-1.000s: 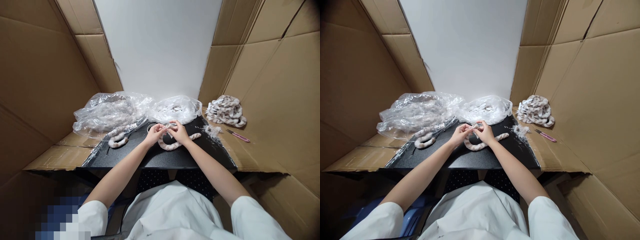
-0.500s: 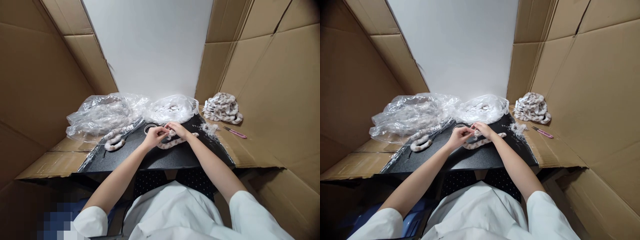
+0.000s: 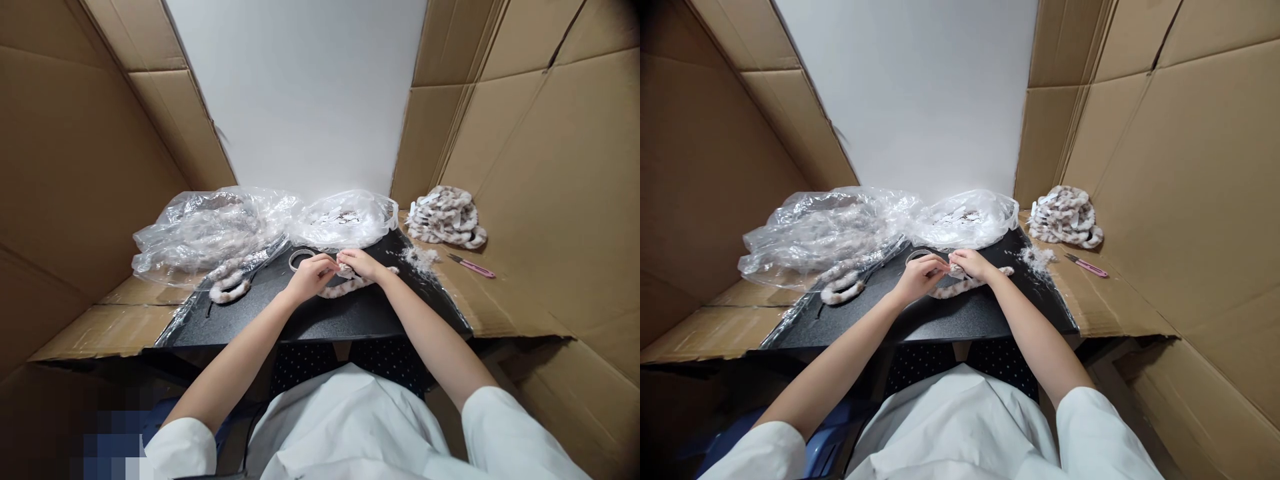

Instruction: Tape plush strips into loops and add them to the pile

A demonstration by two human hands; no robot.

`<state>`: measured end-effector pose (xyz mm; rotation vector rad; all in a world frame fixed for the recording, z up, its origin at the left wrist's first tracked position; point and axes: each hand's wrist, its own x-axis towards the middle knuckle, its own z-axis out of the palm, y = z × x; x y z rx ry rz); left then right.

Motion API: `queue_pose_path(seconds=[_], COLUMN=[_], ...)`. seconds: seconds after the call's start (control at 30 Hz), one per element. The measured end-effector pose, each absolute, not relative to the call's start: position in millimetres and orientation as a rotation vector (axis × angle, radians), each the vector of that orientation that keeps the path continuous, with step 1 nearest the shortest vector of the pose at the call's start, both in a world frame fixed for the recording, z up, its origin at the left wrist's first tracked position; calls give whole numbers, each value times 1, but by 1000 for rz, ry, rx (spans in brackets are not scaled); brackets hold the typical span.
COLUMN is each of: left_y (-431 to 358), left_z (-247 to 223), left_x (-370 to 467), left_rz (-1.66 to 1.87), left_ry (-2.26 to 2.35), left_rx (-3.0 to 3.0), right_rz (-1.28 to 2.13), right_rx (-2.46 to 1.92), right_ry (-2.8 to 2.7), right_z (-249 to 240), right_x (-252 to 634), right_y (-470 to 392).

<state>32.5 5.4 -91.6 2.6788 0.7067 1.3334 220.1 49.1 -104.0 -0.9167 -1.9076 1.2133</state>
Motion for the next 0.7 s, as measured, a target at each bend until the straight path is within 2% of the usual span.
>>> queue_pose_path(seconds=[0.17, 0.43, 0.57, 0.7], left_y=[4, 4, 3, 3], left_z=[-94, -94, -94, -94], left_x=[33, 35, 36, 35], left_rz=[1334, 1398, 1370, 1360], left_ry=[674, 671, 673, 750], left_rx=[2846, 2990, 3054, 3094], right_rz=[1232, 922, 1148, 1665], right_rx=[-1117, -1224, -1385, -1455], right_ry=[-1926, -1846, -1742, -1637], right_z=[-100, -91, -89, -86], right_x=[224, 226, 227, 228], right_y=[45, 41, 39, 34])
